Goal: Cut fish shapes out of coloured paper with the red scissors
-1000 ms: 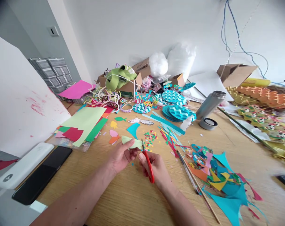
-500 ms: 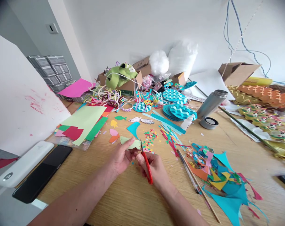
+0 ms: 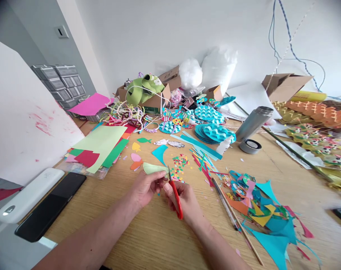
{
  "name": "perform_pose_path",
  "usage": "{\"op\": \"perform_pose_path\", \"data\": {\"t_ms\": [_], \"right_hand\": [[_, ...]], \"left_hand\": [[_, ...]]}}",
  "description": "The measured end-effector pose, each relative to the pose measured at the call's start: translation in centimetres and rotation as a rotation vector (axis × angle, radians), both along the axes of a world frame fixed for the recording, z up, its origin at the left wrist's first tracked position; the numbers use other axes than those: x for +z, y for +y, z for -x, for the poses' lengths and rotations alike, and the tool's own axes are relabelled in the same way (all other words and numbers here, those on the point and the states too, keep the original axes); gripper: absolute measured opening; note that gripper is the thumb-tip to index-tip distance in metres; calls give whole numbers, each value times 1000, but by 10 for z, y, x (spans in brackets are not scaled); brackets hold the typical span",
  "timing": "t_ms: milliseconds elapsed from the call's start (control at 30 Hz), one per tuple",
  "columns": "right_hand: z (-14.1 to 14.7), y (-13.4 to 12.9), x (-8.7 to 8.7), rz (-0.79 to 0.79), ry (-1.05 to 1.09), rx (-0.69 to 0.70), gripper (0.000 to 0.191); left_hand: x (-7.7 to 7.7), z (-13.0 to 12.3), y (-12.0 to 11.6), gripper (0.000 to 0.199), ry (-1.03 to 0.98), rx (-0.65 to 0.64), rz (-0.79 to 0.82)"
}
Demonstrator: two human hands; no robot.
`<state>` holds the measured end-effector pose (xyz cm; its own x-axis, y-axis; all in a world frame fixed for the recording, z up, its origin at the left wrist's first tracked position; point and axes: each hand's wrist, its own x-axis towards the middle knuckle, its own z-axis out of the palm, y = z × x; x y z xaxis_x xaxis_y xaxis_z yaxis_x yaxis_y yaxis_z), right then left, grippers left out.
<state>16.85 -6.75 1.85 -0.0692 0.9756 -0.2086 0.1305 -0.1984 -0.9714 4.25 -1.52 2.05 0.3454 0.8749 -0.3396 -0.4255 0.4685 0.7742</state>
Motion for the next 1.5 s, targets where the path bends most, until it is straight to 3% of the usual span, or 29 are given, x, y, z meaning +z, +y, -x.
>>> {"op": "perform_pose_path", "data": {"t_ms": [633,1500], "right_hand": [[-3,-1,1,-27,16,123,64],[-3,-1,5,-29,28,119,62]], "left_hand": [[2,1,0,21,68,-21,-71],[5,1,-2,18,111,-9,-87]]}}
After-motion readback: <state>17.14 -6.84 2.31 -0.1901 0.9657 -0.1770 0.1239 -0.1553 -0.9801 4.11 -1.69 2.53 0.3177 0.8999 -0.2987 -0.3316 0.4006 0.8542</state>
